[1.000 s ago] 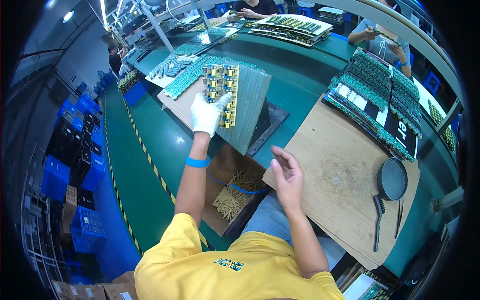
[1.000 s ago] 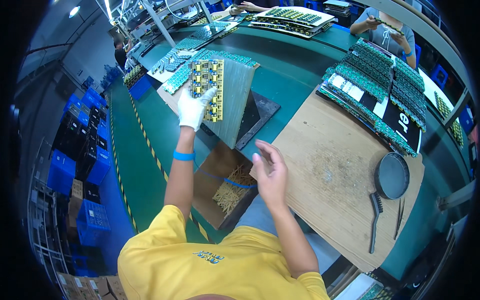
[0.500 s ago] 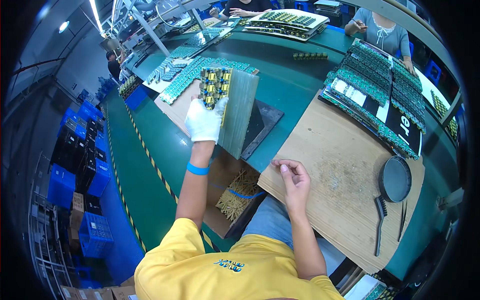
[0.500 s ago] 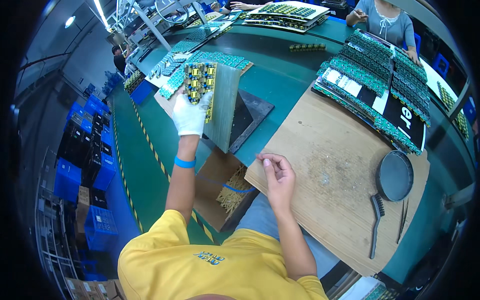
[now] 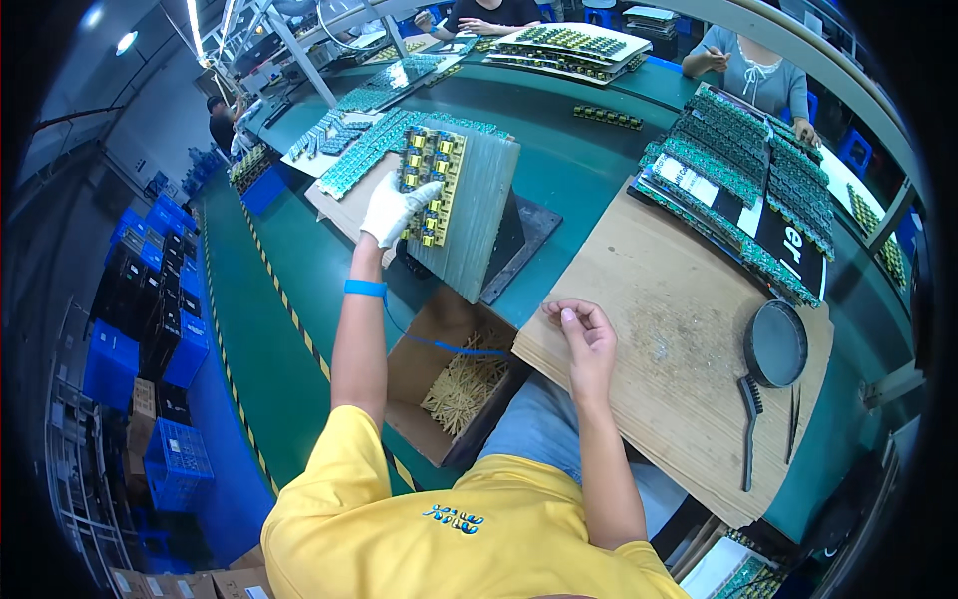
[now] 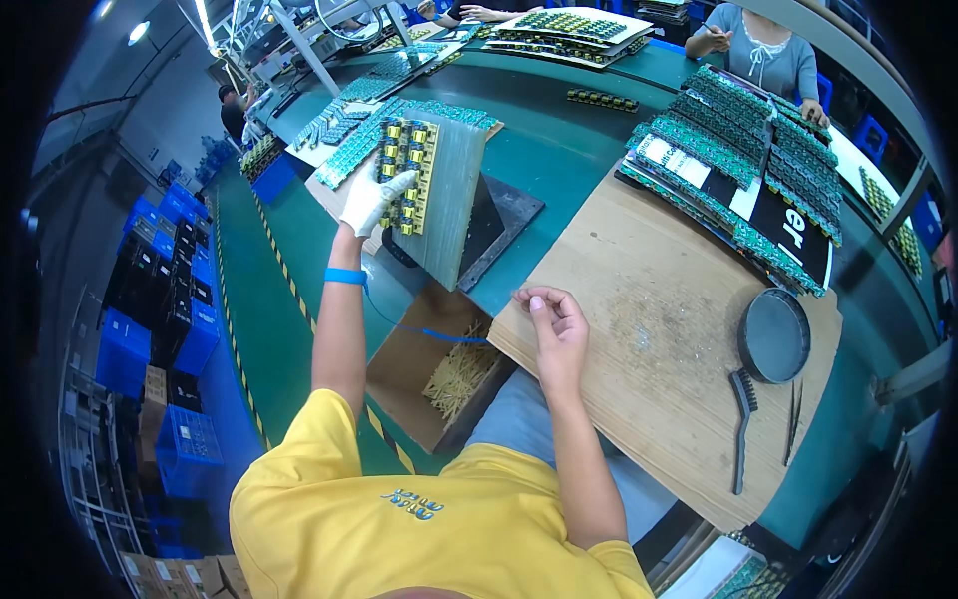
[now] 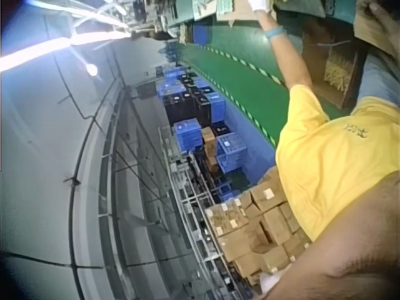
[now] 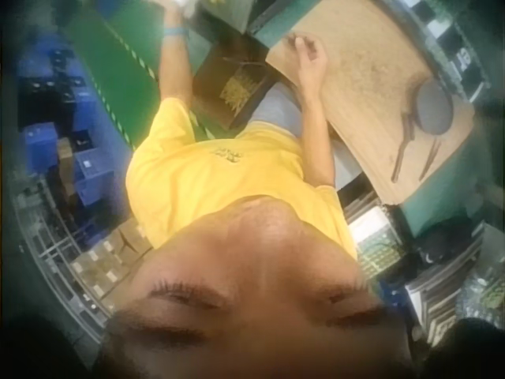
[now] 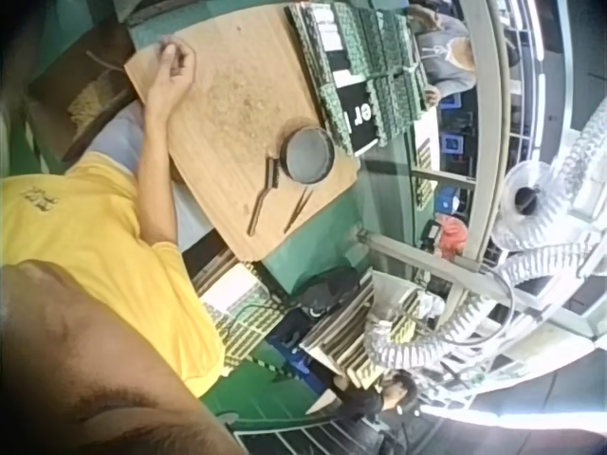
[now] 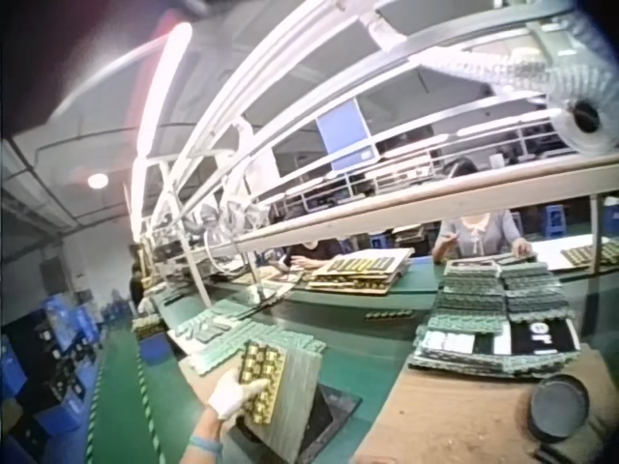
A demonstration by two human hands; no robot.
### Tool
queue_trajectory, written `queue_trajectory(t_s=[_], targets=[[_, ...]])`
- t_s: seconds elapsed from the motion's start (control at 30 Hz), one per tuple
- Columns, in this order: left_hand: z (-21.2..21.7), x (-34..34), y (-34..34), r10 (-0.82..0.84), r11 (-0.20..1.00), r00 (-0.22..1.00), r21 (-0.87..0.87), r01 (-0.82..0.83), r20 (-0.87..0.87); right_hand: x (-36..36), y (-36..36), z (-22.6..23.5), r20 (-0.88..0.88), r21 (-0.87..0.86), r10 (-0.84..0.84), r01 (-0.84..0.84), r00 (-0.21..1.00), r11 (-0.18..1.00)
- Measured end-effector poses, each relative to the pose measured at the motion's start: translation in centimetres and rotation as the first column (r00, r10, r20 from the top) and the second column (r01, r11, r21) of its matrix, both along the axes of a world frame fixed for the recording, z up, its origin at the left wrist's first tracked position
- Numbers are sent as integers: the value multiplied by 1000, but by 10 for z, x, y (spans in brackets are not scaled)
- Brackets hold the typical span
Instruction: Inspecting, cleaning, and marking printed circuit boards at an assembly station.
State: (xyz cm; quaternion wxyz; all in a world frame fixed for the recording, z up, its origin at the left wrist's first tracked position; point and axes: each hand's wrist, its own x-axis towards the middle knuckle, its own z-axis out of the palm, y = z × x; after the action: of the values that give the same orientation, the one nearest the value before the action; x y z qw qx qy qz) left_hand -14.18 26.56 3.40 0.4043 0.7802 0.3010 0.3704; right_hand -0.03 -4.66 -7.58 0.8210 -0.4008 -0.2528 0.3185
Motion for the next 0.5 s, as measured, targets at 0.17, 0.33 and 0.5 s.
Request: queue_trajectory(t_s=[0.17, 0.33, 0.5], targets=[[-9, -34, -66, 190, 975, 971, -145, -170, 144, -15, 9, 4, 157, -143, -3, 25, 988, 989], [-15, -59, -156, 162, 923, 962, -379, -69, 219, -76, 63, 32, 38, -32, 212, -211, 976, 977], [-28, -98, -183, 161, 895, 948, -445, -24, 273, -104, 74, 11, -385, 177, 531, -504, 755, 846]])
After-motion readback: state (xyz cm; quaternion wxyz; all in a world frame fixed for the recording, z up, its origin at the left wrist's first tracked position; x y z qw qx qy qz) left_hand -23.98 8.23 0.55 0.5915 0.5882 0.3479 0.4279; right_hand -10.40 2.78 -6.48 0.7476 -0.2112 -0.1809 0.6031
